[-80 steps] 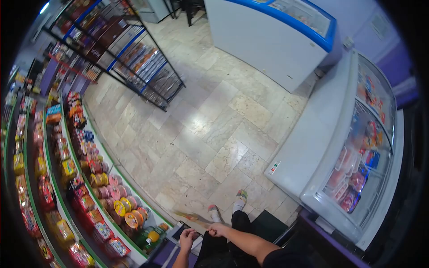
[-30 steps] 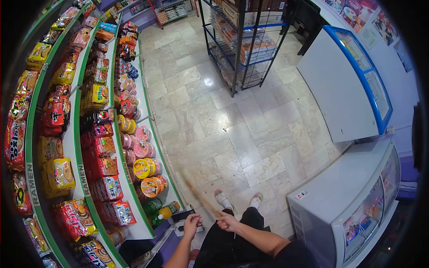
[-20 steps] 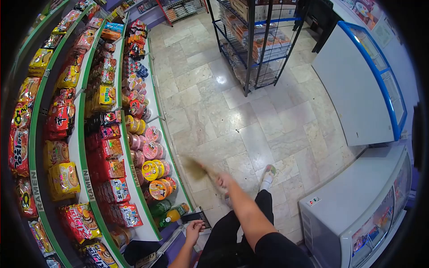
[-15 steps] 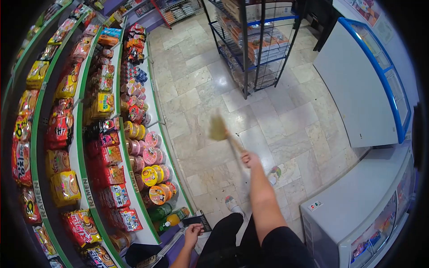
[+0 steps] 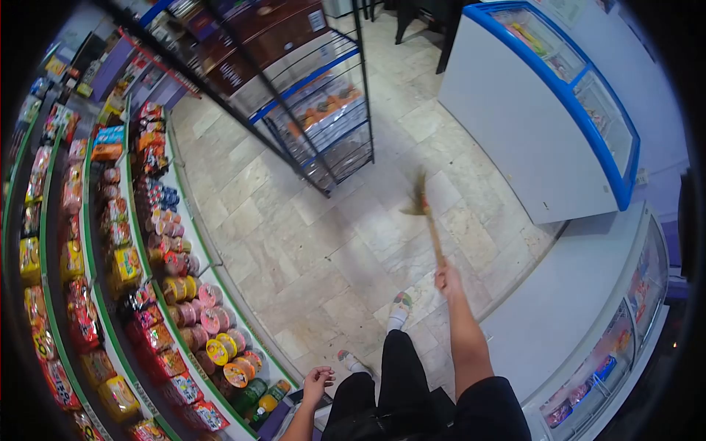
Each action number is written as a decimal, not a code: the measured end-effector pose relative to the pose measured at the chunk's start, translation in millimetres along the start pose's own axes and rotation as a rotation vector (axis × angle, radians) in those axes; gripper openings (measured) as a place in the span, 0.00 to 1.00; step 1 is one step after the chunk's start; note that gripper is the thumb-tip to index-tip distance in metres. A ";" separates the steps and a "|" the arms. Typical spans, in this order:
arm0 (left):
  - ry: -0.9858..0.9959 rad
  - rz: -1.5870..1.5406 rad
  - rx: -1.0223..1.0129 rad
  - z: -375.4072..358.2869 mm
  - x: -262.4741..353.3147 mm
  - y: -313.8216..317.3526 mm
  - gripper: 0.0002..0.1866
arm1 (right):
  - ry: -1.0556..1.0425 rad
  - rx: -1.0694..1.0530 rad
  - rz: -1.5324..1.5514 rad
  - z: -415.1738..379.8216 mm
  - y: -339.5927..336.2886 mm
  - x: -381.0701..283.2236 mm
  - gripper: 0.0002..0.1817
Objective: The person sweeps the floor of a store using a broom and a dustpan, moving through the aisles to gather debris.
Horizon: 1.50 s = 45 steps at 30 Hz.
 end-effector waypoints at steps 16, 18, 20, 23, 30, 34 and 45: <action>0.049 0.141 -0.091 29.2 121.1 119.2 0.09 | 0.357 0.001 -0.173 -14.3 -79.2 58.4 0.12; 0.036 0.165 -0.091 32.6 129.2 122.6 0.09 | 0.244 0.165 -0.278 12.3 -91.5 -9.8 0.07; 0.020 0.184 -0.101 37.9 132.1 125.4 0.09 | 0.009 0.174 -0.445 40.0 -81.3 -65.3 0.06; -0.003 0.225 -0.149 52.3 140.5 134.6 0.08 | -0.290 0.336 -0.617 52.9 -31.0 -134.1 0.16; -0.004 0.463 -0.303 108.1 204.4 160.2 0.08 | -0.368 0.246 -0.733 48.9 -15.6 -157.6 0.29; 0.032 0.551 -0.335 129.4 265.6 177.4 0.08 | -0.340 0.210 -0.456 -100.3 -63.9 -111.0 0.35; 0.065 0.803 -0.496 152.9 346.0 229.4 0.08 | -0.366 0.639 0.555 -69.7 -171.8 47.7 0.03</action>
Point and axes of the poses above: each hand's wrist, its own z-axis towards the middle knuckle, its own y-axis out of the palm, x = y × z, the point moved 4 cm from there along z, towards the middle knuckle, and after that the axes turned 7 degrees about -y, right-handed, at the moved point
